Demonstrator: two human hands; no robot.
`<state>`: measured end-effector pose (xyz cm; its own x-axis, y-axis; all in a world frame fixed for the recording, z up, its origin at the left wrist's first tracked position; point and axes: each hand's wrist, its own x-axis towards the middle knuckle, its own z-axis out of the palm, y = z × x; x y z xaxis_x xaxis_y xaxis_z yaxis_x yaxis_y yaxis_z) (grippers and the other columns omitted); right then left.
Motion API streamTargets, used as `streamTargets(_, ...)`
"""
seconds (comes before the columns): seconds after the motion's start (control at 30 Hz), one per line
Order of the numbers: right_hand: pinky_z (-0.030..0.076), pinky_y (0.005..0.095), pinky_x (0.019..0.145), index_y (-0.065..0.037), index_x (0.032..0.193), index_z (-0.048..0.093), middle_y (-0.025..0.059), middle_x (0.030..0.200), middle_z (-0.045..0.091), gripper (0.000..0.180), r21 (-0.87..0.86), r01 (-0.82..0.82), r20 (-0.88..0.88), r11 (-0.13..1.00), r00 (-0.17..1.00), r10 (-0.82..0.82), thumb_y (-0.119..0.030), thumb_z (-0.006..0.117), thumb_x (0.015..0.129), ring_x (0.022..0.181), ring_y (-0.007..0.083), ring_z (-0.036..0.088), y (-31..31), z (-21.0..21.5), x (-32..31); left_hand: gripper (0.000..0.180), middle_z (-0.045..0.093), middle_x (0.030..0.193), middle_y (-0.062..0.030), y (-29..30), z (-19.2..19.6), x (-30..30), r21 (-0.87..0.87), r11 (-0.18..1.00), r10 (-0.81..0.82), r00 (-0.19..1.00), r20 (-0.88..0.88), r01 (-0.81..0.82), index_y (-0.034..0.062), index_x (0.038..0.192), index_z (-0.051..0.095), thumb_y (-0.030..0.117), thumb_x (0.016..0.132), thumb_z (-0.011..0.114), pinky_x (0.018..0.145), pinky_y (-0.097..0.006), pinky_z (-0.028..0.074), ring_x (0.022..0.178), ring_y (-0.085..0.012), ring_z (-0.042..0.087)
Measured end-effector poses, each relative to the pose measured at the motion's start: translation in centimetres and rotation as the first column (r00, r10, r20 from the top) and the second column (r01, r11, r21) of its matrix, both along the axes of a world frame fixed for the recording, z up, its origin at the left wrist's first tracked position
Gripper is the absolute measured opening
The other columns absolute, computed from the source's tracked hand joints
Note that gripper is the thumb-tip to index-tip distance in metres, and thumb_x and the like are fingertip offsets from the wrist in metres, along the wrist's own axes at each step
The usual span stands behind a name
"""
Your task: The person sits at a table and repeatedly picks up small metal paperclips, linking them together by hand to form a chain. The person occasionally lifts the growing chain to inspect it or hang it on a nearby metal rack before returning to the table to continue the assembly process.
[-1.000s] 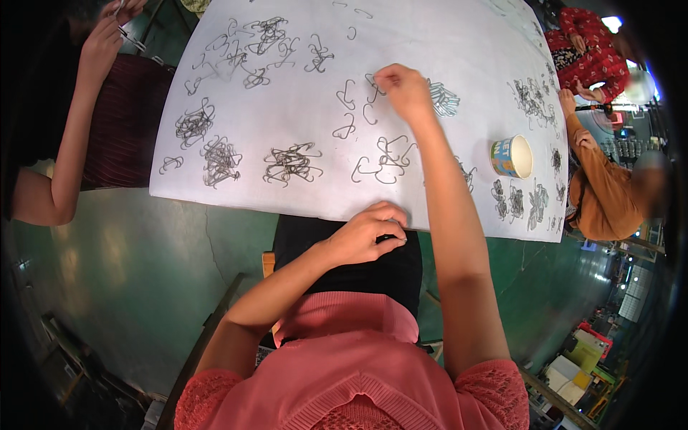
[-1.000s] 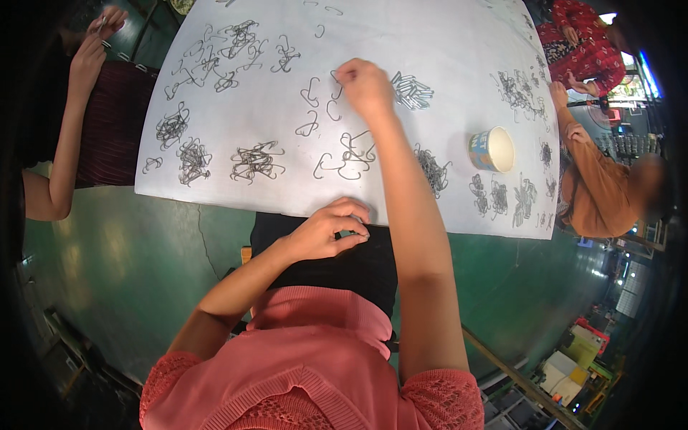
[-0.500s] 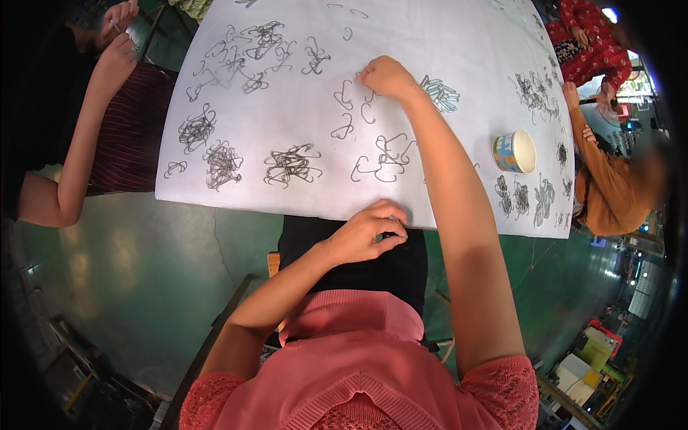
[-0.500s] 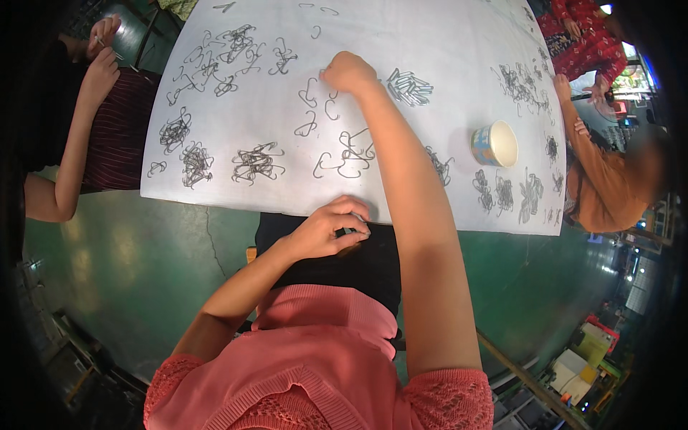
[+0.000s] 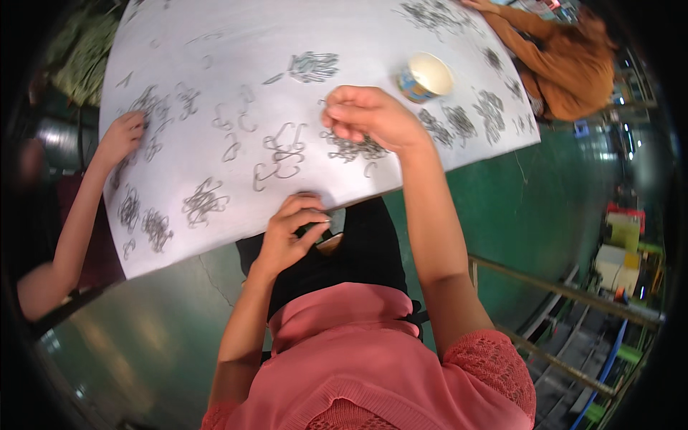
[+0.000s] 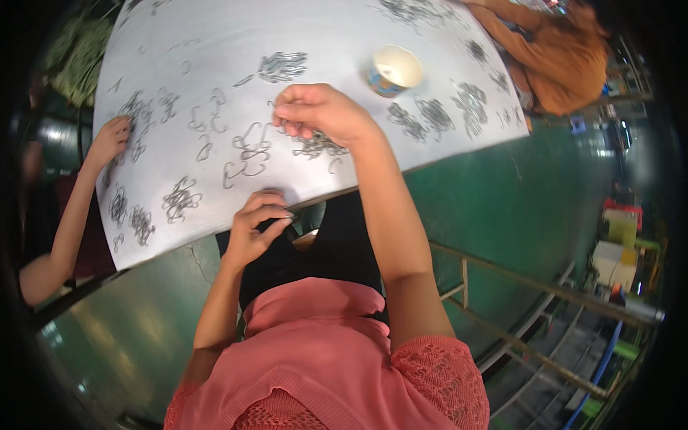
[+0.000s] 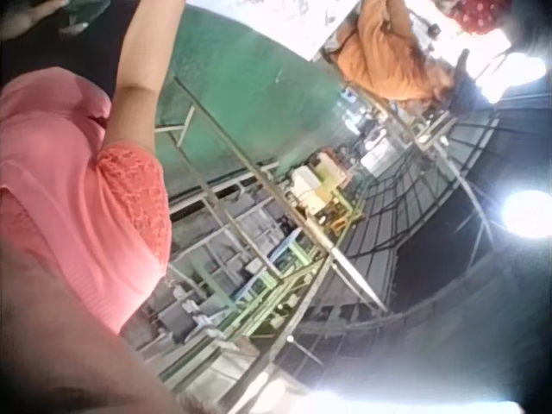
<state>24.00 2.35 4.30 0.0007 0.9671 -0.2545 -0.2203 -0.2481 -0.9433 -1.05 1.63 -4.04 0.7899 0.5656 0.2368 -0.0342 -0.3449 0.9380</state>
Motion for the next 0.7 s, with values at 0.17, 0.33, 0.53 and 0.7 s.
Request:
streamTargets(0.17,0.044,0.0199,0.057,-0.004,0.096,0.065,0.0033,0.081,0.067,0.013,0.168,0.51,0.415,0.844,0.74,-0.529,-0.012,0.065,0.086,0.063,0.0057,0.055,-10.8,1.1,9.3,0.013,0.063,0.095,-0.0069,-0.4,0.3,0.5,0.013,1.0,-0.006,0.998,-0.064,0.007,0.0019,0.083,0.069,-0.001,0.071,0.073,0.081,-0.034,0.047,0.099,-0.0255,0.058)
streamTargets(0.33,0.048,0.0267,0.058,-0.003,0.095,0.066,0.0067,0.083,0.067,0.015,0.134,0.73,0.781,0.67,0.338,-0.525,-0.01,0.067,0.082,0.065,0.0126,0.059,-13.6,-3.5,16.3,0.013,0.063,0.094,-0.0073,-0.4,0.1,0.6,0.039,0.999,-0.005,0.994,-0.113,0.01,0.0021,0.084,0.07,-0.001,0.072,0.073,0.081,-0.033,0.047,0.098,-0.0244,0.058)
streamTargets(0.53,0.047,0.0385,0.077,-0.009,0.098,0.059,0.0085,0.101,0.054,0.038,0.414,0.298,0.86,0.86,0.183,-0.477,-0.022,0.079,0.069,0.092,0.0307,0.057,-11.6,-4.7,7.0,0.013,0.063,0.094,-0.0075,-0.5,0.2,0.5,0.044,0.998,0.042,0.993,-0.114,-0.037,0.002,0.084,0.07,-0.001,0.071,0.073,0.081,-0.033,0.047,0.097,-0.025,0.059)
streamTargets(0.7,0.047,0.0381,0.075,-0.009,0.093,0.058,0.007,0.095,0.055,0.035,0.337,0.099,0.911,0.936,0.216,-0.35,-0.021,0.08,0.068,0.088,0.0277,0.057,-9.7,-5.9,0.1,0.014,0.063,0.094,-0.0086,-0.3,0.5,0.5,0.007,0.999,0.032,0.998,-0.063,-0.031,0.0014,0.083,0.07,-0.002,0.07,0.072,0.084,-0.034,0.046,0.098,-0.0265,0.059)
